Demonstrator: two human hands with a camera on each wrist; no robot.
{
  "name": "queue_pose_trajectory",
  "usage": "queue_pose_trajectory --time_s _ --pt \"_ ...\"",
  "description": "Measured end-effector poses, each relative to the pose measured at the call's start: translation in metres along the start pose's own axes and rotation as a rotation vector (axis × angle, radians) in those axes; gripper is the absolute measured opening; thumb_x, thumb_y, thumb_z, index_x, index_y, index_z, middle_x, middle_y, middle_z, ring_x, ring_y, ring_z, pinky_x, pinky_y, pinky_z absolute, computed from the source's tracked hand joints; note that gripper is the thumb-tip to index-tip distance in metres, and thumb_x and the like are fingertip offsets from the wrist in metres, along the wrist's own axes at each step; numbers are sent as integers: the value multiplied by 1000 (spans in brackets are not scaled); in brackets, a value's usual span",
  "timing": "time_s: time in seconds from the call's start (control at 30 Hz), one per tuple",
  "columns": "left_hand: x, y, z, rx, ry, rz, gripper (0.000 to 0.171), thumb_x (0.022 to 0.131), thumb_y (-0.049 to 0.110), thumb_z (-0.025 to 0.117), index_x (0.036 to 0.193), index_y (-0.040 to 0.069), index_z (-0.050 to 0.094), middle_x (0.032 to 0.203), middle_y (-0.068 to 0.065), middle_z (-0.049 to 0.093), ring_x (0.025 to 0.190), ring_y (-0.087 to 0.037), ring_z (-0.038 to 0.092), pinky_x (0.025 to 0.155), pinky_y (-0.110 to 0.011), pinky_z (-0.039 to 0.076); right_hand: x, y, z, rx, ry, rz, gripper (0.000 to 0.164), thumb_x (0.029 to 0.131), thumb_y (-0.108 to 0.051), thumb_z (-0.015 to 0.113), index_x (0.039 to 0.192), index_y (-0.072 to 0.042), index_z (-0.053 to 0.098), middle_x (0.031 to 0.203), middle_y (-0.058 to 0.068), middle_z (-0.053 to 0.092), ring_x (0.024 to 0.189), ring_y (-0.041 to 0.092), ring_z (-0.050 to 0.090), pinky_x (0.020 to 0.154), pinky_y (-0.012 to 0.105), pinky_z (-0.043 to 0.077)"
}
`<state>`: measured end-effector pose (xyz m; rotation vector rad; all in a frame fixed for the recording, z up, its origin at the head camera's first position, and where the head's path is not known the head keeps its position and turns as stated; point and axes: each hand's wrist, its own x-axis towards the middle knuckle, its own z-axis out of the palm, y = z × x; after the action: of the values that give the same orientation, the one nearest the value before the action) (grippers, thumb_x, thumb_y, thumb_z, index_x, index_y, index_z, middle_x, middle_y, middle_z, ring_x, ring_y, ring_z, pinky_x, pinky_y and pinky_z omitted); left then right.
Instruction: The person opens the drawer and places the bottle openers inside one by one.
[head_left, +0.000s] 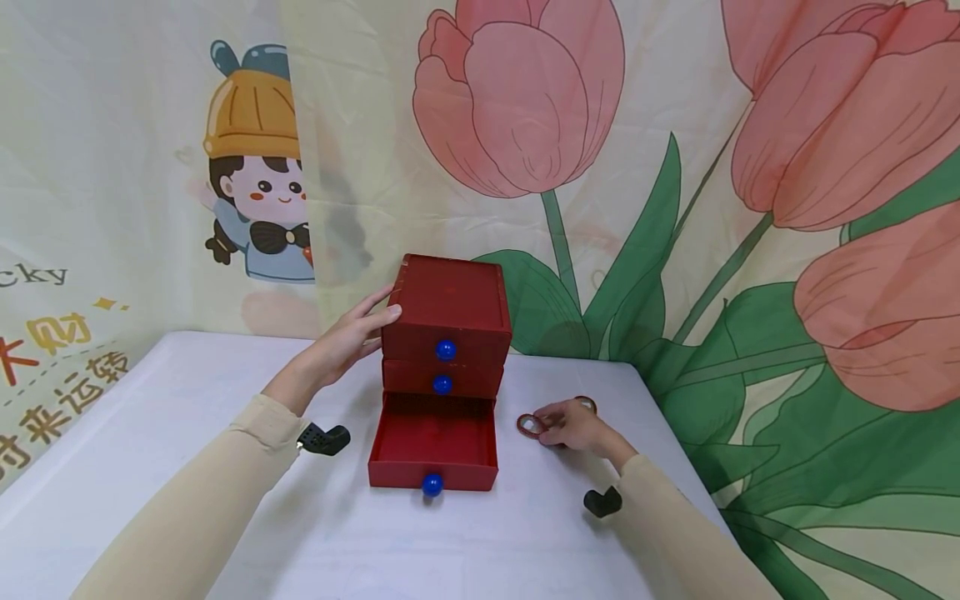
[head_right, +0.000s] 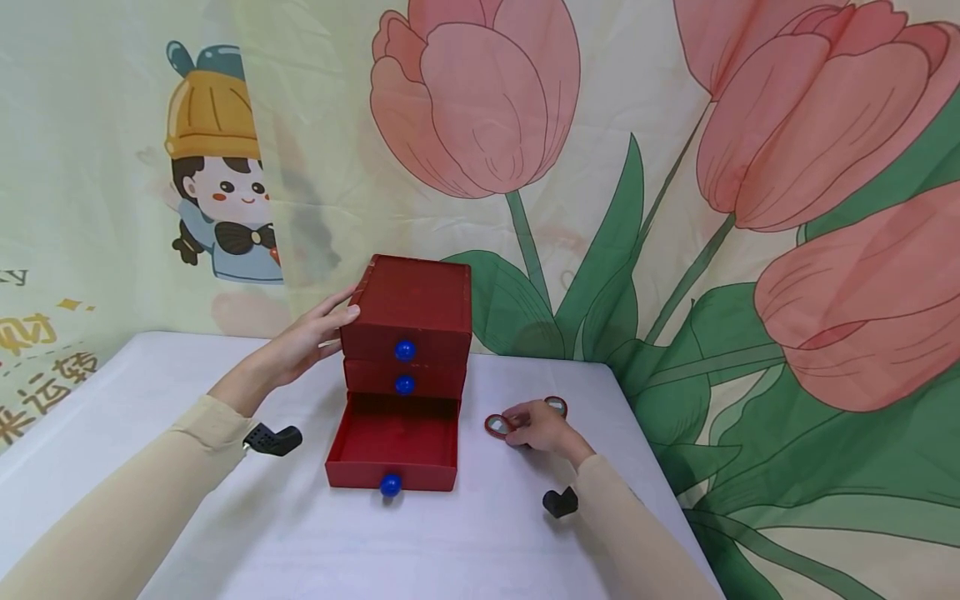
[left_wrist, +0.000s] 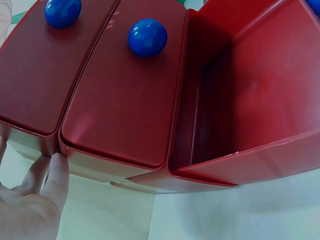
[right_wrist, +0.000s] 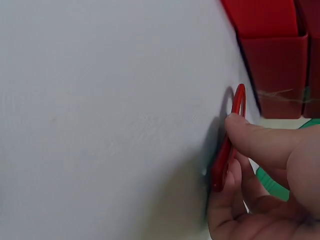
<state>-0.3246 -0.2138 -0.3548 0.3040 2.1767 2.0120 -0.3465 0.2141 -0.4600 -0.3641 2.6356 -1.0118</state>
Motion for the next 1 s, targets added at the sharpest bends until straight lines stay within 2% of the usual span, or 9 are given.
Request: queue_pose_trajectory --time_s 0.23,0.37,0.47,0.57,0.7,0.83,1.0 --pt "-2 0 -1 -1 -2 1 84 106 53 57 172 35 10 174 -10 24 158 -40 27 129 -59 23 -5 -16 -3 86 -94 -54 45 95 -10 81 138 -7 70 118 7 69 100 21 66 81 32 62" --pt "-2 1 -1 7 -1 4 83 106 53 57 172 35 10 175 -9 23 158 -40 27 129 -59 24 -10 -31 -6 155 -152 -111 48 96 -8 78 142 -3 66 122 12 68 99 21 69 85 38 63" --pt "-2 0 -1 5 -4 8 83 106 53 57 172 35 10 175 -9 23 158 -40 28 129 -59 24 -15 -43 -7 164 -173 -145 48 97 -7 76 143 -3 65 125 15 67 100 22 69 88 44 64" --pt "-1 0 -1 2 -5 10 83 106 53 57 172 35 10 174 -9 24 158 -40 28 129 -58 24 -21 -56 -8 121 -181 -189 48 97 -7 77 144 -4 65 126 18 67 101 25 69 87 46 64" --pt "-2 0 -1 0 -4 7 83 106 53 57 172 36 10 174 -10 24 158 -40 28 129 -58 24 -28 -74 -5 43 -184 -253 49 97 -10 78 144 -6 65 127 16 68 106 26 67 82 38 64" --pt "-2 0 -1 -4 -4 8 82 106 52 57 172 36 11 174 -10 25 157 -40 28 129 -58 24 -31 -88 2 -21 -186 -326 47 98 -9 77 143 -9 66 123 9 69 108 23 66 79 31 63" --pt "-1 0 0 -2 -2 7 82 106 53 58 172 37 12 174 -9 25 157 -39 29 129 -58 25 -31 -101 12 -61 -188 -382 45 99 -11 77 143 -13 67 120 2 68 107 20 66 80 28 62"
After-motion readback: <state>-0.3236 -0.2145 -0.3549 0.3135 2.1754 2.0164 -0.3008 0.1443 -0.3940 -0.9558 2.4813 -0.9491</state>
